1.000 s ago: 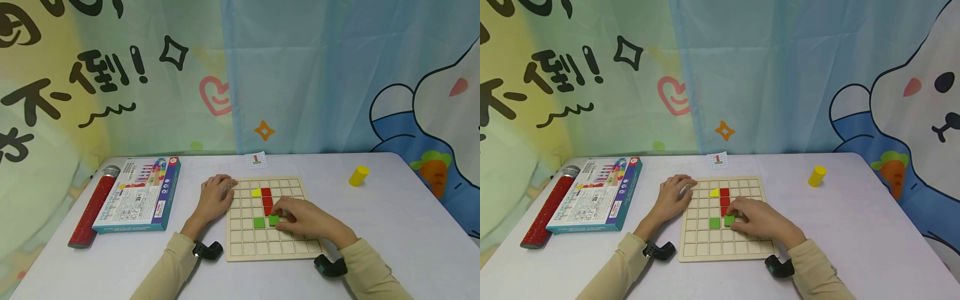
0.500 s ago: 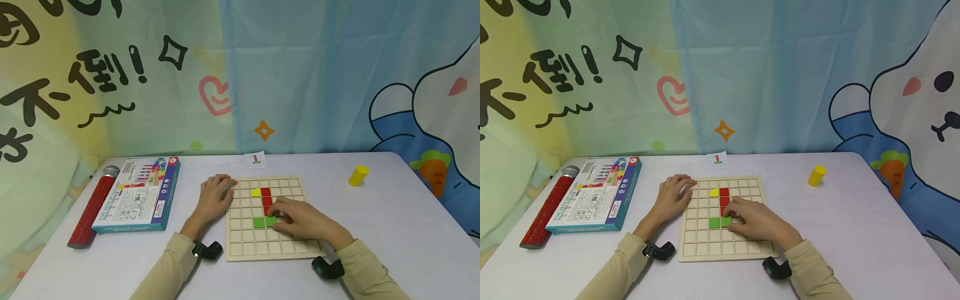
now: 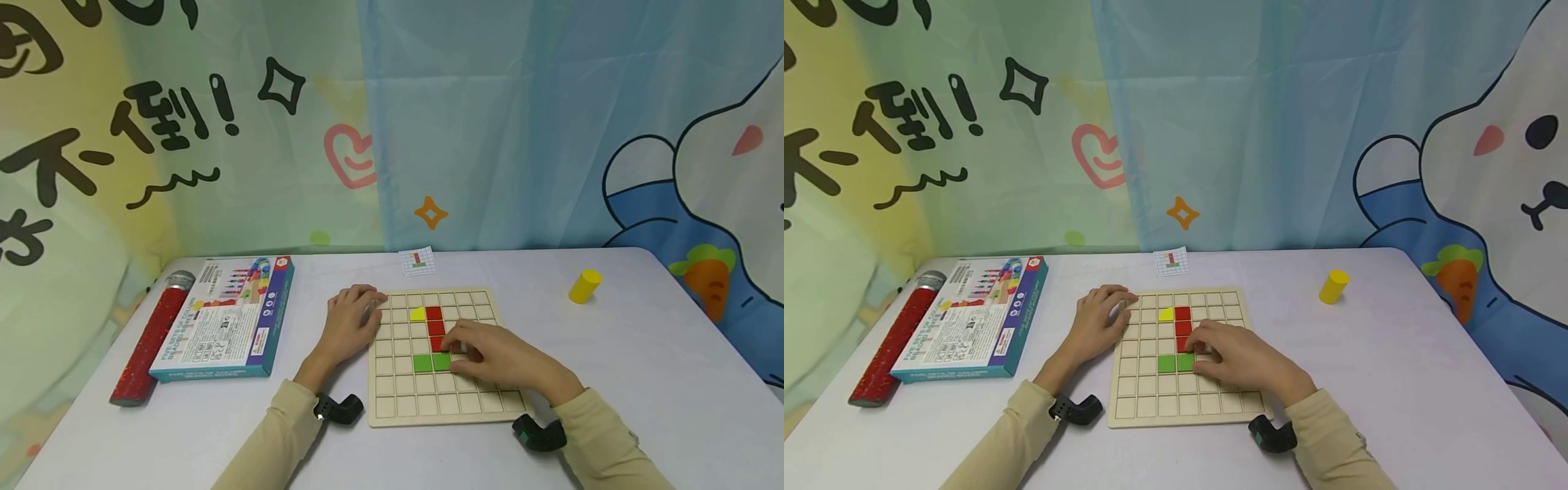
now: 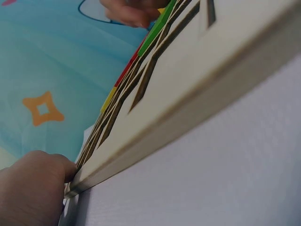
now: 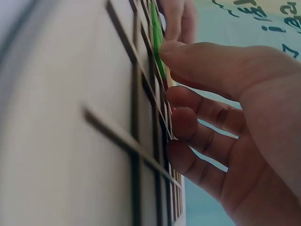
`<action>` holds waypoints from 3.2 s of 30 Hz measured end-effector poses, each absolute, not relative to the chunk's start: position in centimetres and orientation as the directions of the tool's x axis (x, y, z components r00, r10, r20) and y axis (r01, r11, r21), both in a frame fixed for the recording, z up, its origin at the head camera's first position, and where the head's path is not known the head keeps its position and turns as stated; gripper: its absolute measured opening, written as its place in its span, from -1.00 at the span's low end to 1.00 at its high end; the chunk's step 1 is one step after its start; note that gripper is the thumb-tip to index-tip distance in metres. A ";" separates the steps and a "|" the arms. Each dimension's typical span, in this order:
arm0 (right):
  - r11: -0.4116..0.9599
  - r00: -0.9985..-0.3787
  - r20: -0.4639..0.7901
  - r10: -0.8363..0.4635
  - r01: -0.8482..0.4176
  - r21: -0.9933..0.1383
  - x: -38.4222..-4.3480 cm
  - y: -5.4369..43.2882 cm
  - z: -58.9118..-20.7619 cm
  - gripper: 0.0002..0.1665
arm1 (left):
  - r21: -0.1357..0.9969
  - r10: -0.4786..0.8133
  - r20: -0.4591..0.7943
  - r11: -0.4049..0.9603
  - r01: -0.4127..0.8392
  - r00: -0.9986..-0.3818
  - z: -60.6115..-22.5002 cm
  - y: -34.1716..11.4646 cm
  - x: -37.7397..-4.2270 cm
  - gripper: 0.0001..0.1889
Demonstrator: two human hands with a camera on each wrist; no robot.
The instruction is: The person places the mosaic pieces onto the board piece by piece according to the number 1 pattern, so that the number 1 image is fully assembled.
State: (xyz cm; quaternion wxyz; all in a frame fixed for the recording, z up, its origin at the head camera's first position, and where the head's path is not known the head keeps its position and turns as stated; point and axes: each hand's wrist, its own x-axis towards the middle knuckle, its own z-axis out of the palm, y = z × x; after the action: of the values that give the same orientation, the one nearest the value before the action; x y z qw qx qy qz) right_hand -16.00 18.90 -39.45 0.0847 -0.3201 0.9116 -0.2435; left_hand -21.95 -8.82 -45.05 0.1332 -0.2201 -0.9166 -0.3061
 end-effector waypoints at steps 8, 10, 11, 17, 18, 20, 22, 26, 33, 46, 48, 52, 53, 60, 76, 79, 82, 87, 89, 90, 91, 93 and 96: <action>0.677 -0.811 -0.033 -0.584 -0.463 -0.572 -17.0 21.7 -39.0 -0.74 | 0.502 0.321 0.380 0.716 0.485 -0.868 -45.0 -8.6 -22.1 -0.75; 0.682 -0.819 -0.065 -0.570 -0.427 -0.593 -17.3 22.6 -38.7 -0.71 | 0.504 0.319 0.384 0.714 0.486 -0.867 -44.9 -8.6 -22.2 -0.75; 0.689 -0.823 -0.084 -0.562 -0.409 -0.599 -17.5 23.1 -38.6 -0.68 | 0.503 0.318 0.389 0.714 0.488 -0.865 -44.9 -8.5 -22.2 -0.76; 0.773 -0.840 -0.292 -0.457 -0.213 -0.597 -17.7 27.1 -37.7 -0.48 | 0.500 0.321 0.382 0.716 0.486 -0.867 -45.0 -8.5 -22.2 -0.76; 0.789 -0.840 -0.330 -0.431 -0.173 -0.589 -17.7 27.8 -37.7 -0.46 | 0.502 0.323 0.379 0.716 0.486 -0.867 -45.0 -8.5 -22.1 -0.76; 0.818 -0.839 -0.391 -0.380 -0.107 -0.565 -17.5 29.0 -37.6 -0.45 | 0.498 0.324 0.383 0.716 0.489 -0.865 -45.0 -8.5 -22.1 -0.76; 0.831 -0.833 -0.432 -0.347 -0.060 -0.552 -17.4 29.8 -37.7 -0.44 | 0.496 0.324 0.383 0.718 0.489 -0.865 -45.0 -8.5 -22.0 -0.76; 0.847 -0.832 -0.449 -0.327 -0.047 -0.530 -17.3 30.4 -37.9 -0.46 | 0.492 0.321 0.383 0.722 0.486 -0.866 -45.0 -8.7 -21.9 -0.76; 0.848 -0.853 -0.403 -0.333 -0.084 -0.523 -17.4 30.0 -37.8 -0.62 | 0.505 0.323 0.378 0.713 0.486 -0.868 -45.2 -8.8 -21.9 -0.75; 0.851 -0.850 -0.413 -0.328 -0.075 -0.520 -17.3 29.7 -37.6 -0.52 | 0.498 0.330 0.378 0.715 0.491 -0.865 -45.0 -8.7 -22.0 -0.76; 0.843 -0.846 -0.408 -0.344 -0.088 -0.530 -17.2 29.4 -37.5 -0.49 | 0.497 0.330 0.388 0.711 0.497 -0.861 -45.0 -8.7 -22.1 -0.76; 0.839 -0.846 -0.395 -0.359 -0.107 -0.534 -17.2 28.9 -37.3 -0.48 | 0.500 0.325 0.398 0.707 0.500 -0.858 -44.9 -8.7 -22.1 -0.77; 0.835 -0.846 -0.387 -0.367 -0.117 -0.537 -17.2 28.8 -37.3 -0.48 | 0.500 0.323 0.402 0.707 0.501 -0.857 -44.9 -8.7 -22.1 -0.77; 0.830 -0.843 -0.375 -0.386 -0.141 -0.539 -17.1 28.2 -37.6 -0.51 | 0.502 0.326 0.394 0.707 0.498 -0.859 -45.2 -8.7 -22.1 -0.76; 0.851 -0.865 -0.343 -0.367 -0.163 -0.500 -17.4 28.2 -37.7 -0.59 | 0.499 0.322 0.395 0.711 0.495 -0.861 -45.1 -8.9 -22.1 -0.76; 0.866 -0.869 -0.355 -0.344 -0.148 -0.478 -17.5 28.2 -37.5 -0.56 | 0.504 0.318 0.392 0.711 0.490 -0.864 -45.0 -8.9 -22.1 -0.76; 0.877 -0.874 -0.356 -0.330 -0.144 -0.459 -17.6 28.2 -37.4 -0.58 | 0.509 0.318 0.387 0.709 0.488 -0.865 -44.9 -8.9 -22.2 -0.75; 0.874 -0.883 -0.324 -0.339 -0.168 -0.457 -17.9 28.0 -37.6 -0.63 | 0.514 0.318 0.383 0.707 0.486 -0.867 -45.0 -8.9 -22.1 -0.75; 0.868 -0.887 -0.302 -0.348 -0.183 -0.463 -17.9 28.0 -37.7 -0.63 | 0.516 0.317 0.381 0.707 0.484 -0.869 -45.0 -8.9 -22.1 -0.75; 0.863 -0.889 -0.289 -0.354 -0.192 -0.468 -17.9 28.0 -37.7 -0.63 | 0.517 0.317 0.381 0.705 0.484 -0.869 -45.0 -8.9 -22.1 -0.75; 0.858 -0.891 -0.276 -0.360 -0.200 -0.474 -17.9 28.0 -37.7 -0.63 | 0.517 0.318 0.381 0.706 0.485 -0.868 -45.0 -8.9 -22.1 -0.75; 0.847 -0.895 -0.247 -0.372 -0.218 -0.485 -18.0 28.0 -37.8 -0.64 | 0.519 0.317 0.379 0.705 0.484 -0.869 -45.0 -8.9 -22.1 -0.75; 0.827 -0.897 -0.212 -0.388 -0.237 -0.509 -18.0 28.1 -37.9 -0.65 | 0.516 0.320 0.379 0.706 0.485 -0.868 -45.0 -8.9 -22.1 -0.75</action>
State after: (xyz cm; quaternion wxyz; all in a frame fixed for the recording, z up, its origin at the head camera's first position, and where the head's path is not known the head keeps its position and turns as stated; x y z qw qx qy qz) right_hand -17.97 28.09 -37.95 0.1550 -0.1656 0.9433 -0.2425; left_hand -22.11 -8.86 -45.03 0.1318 -0.2200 -0.9142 -0.3137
